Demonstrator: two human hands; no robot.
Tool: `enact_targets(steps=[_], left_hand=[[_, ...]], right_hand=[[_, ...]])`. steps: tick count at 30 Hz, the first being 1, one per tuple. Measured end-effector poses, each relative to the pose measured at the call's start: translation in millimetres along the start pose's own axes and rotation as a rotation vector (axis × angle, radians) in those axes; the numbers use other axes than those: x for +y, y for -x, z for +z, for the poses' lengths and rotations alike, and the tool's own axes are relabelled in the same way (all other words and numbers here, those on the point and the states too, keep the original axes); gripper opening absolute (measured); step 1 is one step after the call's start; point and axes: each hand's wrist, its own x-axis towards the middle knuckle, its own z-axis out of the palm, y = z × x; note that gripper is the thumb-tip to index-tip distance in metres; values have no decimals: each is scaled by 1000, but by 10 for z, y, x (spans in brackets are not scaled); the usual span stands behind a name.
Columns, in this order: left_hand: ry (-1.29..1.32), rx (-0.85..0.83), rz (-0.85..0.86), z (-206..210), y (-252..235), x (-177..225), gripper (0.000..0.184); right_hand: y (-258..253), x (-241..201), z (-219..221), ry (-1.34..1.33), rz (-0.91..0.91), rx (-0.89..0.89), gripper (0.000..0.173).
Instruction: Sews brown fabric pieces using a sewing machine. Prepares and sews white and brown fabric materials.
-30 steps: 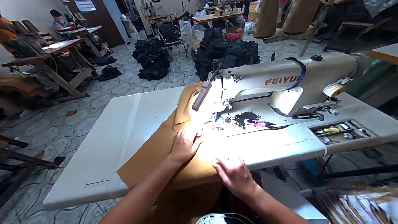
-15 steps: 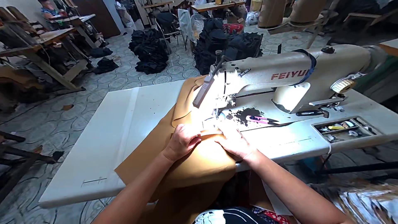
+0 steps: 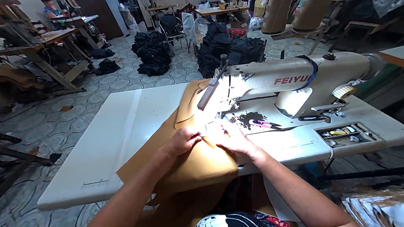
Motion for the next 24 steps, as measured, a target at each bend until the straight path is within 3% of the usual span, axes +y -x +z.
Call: enact_targets(steps=[4,8,13,18,24], left_hand=[[41,-40,-88,-97,-31,101,21],[64,-92,-313,-188,-72,168,25],[121,-46,-326,-262,-67,243,10],[152,-67,-301,-324,-49,281,10],[121,-75,-340,-354,-51,313,12]], right_hand=[[18,-58,5,-8,5,111,36],[41,-115,-8,-77,28,242,50],[77,-71,14,-101,66,334,51],[117,-50,32,-75,46,414,23],[128,-83,35,-77,54,468,21]])
